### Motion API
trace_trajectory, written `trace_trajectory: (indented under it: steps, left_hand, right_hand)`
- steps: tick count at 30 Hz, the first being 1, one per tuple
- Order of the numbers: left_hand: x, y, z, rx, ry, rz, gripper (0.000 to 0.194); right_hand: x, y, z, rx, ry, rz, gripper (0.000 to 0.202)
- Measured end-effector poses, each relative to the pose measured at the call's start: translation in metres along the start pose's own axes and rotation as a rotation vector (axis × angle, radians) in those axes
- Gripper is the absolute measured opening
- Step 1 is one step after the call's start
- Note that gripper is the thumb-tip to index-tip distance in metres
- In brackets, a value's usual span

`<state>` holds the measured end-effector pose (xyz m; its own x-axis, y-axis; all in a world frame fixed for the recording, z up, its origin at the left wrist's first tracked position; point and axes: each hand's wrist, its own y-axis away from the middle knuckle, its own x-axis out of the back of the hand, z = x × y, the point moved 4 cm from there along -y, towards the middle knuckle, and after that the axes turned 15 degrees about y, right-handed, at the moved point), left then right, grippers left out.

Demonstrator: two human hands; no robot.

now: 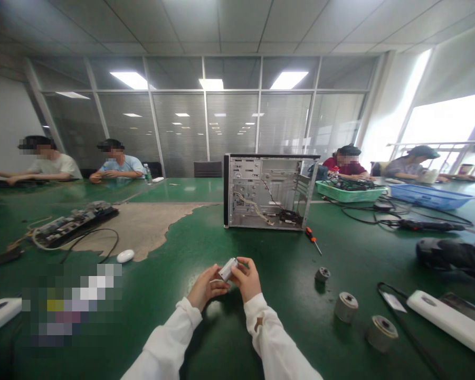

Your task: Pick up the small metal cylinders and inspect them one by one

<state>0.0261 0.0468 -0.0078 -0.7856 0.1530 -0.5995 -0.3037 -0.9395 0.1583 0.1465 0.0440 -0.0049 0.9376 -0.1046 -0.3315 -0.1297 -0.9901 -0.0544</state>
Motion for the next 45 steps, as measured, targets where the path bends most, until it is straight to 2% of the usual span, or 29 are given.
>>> trace_trajectory:
  steps: [3, 7, 10, 15, 19, 24, 28, 31, 35, 39, 45]
  left_hand:
    - [0.000, 0.002, 0.000, 0.084, 0.134, -0.017, 0.036]
    - [-0.002, 0.005, 0.002, 0.059, 0.140, -0.059, 0.035]
    - [-0.002, 0.004, 0.005, -0.061, 0.096, -0.079, 0.038]
    - [0.002, 0.000, 0.014, -0.304, -0.062, -0.083, 0.041]
    - [0.004, 0.002, 0.020, -0.425, -0.187, -0.055, 0.041]
    - [-0.001, 0.012, 0.027, -0.621, -0.522, -0.025, 0.036]
    - [-0.005, 0.017, 0.030, -0.731, -0.730, 0.007, 0.037]
    - [-0.006, 0.017, 0.028, -0.701, -0.747, 0.000, 0.040]
    - [-0.009, 0.016, 0.024, -0.584, -0.605, -0.062, 0.047]
    - [-0.009, 0.015, 0.023, -0.509, -0.414, -0.071, 0.056]
    - [-0.001, 0.008, 0.022, -0.430, -0.264, 0.001, 0.044]
  right_hand:
    - [-0.004, 0.005, -0.013, 0.169, 0.145, -0.044, 0.035]
    - [-0.011, 0.014, -0.026, 0.306, 0.306, -0.142, 0.032]
    - [-0.015, 0.018, -0.030, 0.330, 0.338, -0.187, 0.031]
    - [-0.013, 0.018, -0.032, 0.331, 0.413, -0.114, 0.028]
    - [-0.010, 0.016, -0.027, 0.297, 0.428, -0.063, 0.024]
    - [-0.012, 0.017, -0.021, 0.314, 0.422, -0.053, 0.025]
    - [-0.017, 0.022, -0.026, 0.426, 0.550, -0.069, 0.024]
    - [-0.021, 0.028, -0.032, 0.517, 0.675, -0.060, 0.027]
    - [-0.021, 0.030, -0.036, 0.528, 0.735, -0.006, 0.031]
    - [-0.019, 0.028, -0.036, 0.491, 0.718, 0.016, 0.032]
    - [-0.008, 0.018, -0.027, 0.337, 0.561, 0.061, 0.030]
